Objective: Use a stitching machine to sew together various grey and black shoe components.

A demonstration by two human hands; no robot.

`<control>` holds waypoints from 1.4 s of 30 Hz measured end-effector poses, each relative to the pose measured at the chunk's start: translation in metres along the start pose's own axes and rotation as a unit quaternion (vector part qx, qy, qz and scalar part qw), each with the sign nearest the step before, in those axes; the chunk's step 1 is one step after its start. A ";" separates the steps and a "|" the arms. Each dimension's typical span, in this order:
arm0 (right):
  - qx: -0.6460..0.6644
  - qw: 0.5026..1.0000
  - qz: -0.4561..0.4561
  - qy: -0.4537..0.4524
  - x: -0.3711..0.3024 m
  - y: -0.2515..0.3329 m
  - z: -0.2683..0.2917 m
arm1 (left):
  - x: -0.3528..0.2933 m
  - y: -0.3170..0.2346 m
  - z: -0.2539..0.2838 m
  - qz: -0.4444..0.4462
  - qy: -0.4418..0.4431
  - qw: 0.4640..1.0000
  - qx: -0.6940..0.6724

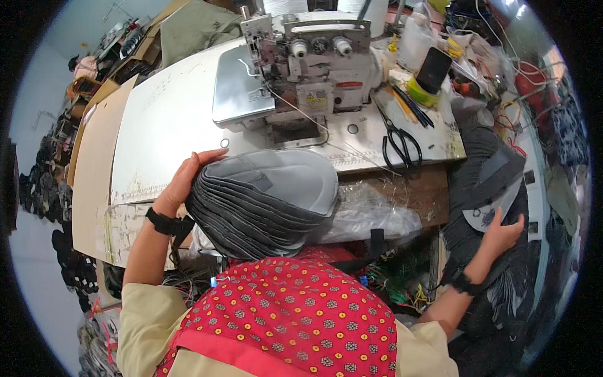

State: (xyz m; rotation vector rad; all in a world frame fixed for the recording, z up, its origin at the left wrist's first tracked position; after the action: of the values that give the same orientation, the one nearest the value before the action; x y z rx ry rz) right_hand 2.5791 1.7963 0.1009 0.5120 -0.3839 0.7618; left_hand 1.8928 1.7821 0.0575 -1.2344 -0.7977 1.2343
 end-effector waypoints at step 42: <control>0.565 0.382 0.056 0.729 -0.292 0.405 0.004 | 0.079 0.036 0.105 0.099 -0.175 0.971 0.128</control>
State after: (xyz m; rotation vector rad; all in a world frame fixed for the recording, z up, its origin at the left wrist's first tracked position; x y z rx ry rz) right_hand 2.0873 1.8811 0.0776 0.8293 2.0150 1.2449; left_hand 1.8020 1.8802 0.0324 -0.9141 -0.7490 1.6928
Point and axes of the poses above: each hand's wrist, its own x-axis towards the middle knuckle, its own z-axis out of the back of the hand, y = z × x, the point moved 8 cm from there along x, towards the middle knuckle, and after that the axes turned 4 degrees about y, right-handed, at the moved point
